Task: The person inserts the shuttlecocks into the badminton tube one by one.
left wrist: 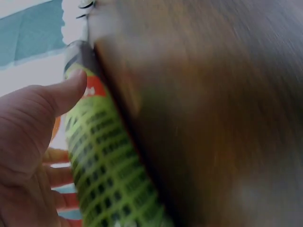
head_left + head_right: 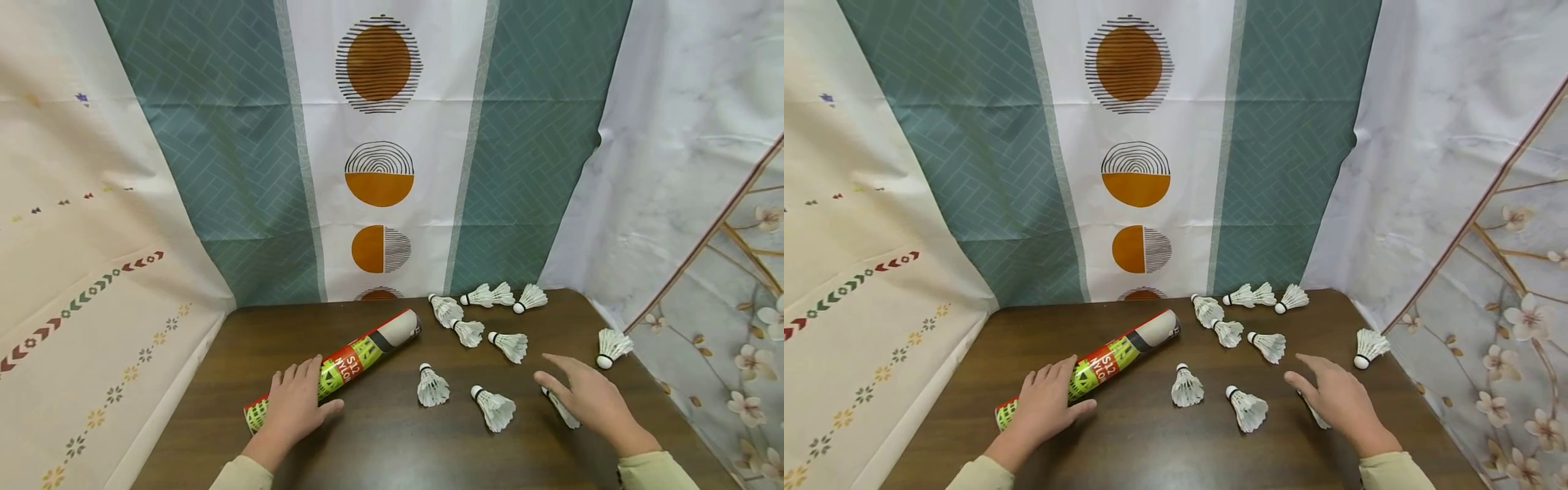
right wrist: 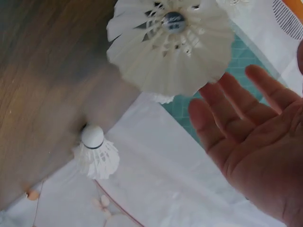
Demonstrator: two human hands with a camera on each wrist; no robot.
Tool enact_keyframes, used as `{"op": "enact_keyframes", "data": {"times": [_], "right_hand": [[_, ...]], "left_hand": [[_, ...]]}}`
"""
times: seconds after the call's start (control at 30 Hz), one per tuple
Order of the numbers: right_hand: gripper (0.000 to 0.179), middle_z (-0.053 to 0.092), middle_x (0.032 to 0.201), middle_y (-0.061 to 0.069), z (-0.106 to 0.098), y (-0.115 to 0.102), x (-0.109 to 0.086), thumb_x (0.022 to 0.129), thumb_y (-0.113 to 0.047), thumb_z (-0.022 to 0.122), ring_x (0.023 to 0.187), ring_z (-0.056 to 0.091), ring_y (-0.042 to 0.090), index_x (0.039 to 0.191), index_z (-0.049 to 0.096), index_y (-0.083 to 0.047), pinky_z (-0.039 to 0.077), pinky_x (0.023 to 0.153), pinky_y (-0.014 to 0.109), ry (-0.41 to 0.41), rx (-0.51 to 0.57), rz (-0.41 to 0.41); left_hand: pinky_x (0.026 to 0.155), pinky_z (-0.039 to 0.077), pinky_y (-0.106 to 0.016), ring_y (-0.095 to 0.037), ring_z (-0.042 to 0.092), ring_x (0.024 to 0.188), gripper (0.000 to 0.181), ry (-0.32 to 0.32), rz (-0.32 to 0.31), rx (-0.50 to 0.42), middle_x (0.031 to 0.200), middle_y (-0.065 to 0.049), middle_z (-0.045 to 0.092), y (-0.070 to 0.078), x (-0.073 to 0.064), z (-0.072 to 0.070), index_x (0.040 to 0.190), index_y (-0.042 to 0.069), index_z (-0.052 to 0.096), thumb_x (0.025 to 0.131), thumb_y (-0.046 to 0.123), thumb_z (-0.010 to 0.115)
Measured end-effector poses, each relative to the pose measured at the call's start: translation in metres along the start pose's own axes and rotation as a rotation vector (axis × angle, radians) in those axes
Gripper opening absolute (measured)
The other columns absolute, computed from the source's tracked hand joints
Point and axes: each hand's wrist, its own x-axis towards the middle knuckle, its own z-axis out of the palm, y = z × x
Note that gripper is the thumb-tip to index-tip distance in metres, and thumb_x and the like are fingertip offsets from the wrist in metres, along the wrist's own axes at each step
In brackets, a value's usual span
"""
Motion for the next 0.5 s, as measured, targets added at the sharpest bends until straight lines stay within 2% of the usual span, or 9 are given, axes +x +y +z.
{"op": "enact_keyframes", "data": {"times": [0.13, 0.3, 0.4, 0.5], "right_hand": [[0.064, 0.069, 0.139, 0.028, 0.002, -0.001, -0.003, 0.103, -0.058, 0.063, 0.125, 0.065, 0.055, 0.142, 0.067, -0.006, 0.054, 0.088, 0.07, 0.029, -0.056, 0.055], [0.064, 0.07, 0.132, 0.031, -0.001, 0.004, -0.008, 0.102, -0.059, 0.065, 0.117, 0.068, 0.054, 0.137, 0.07, -0.005, 0.056, 0.081, 0.068, 0.037, -0.099, 0.123], [0.067, 0.074, 0.123, 0.03, -0.005, 0.007, -0.01, 0.101, -0.063, 0.063, 0.103, 0.072, 0.052, 0.132, 0.072, -0.004, 0.057, 0.069, 0.063, 0.009, -0.114, 0.177], [0.073, 0.076, 0.115, 0.03, -0.008, 0.01, -0.012, 0.101, -0.07, 0.057, 0.092, 0.074, 0.05, 0.127, 0.074, -0.004, 0.054, 0.059, 0.057, -0.054, -0.118, 0.243]], "left_hand": [[0.107, 0.045, -0.071, -0.049, 0.059, 0.128, 0.101, 0.044, -0.043, -0.01, 0.144, -0.025, 0.063, 0.007, 0.009, 0.017, 0.152, -0.002, 0.049, 0.082, 0.06, 0.086], [0.093, 0.05, -0.064, -0.045, 0.063, 0.113, 0.098, 0.126, -0.077, 0.032, 0.131, -0.024, 0.067, 0.003, 0.018, 0.034, 0.145, 0.0, 0.054, 0.079, 0.064, 0.087], [0.088, 0.05, -0.061, -0.042, 0.064, 0.106, 0.096, 0.158, -0.088, 0.061, 0.123, -0.022, 0.068, -0.001, 0.022, 0.04, 0.14, 0.001, 0.056, 0.077, 0.065, 0.089], [0.087, 0.051, -0.059, -0.042, 0.064, 0.103, 0.095, 0.162, -0.097, 0.074, 0.12, -0.021, 0.069, -0.004, 0.026, 0.041, 0.138, 0.001, 0.057, 0.076, 0.065, 0.089]]}}
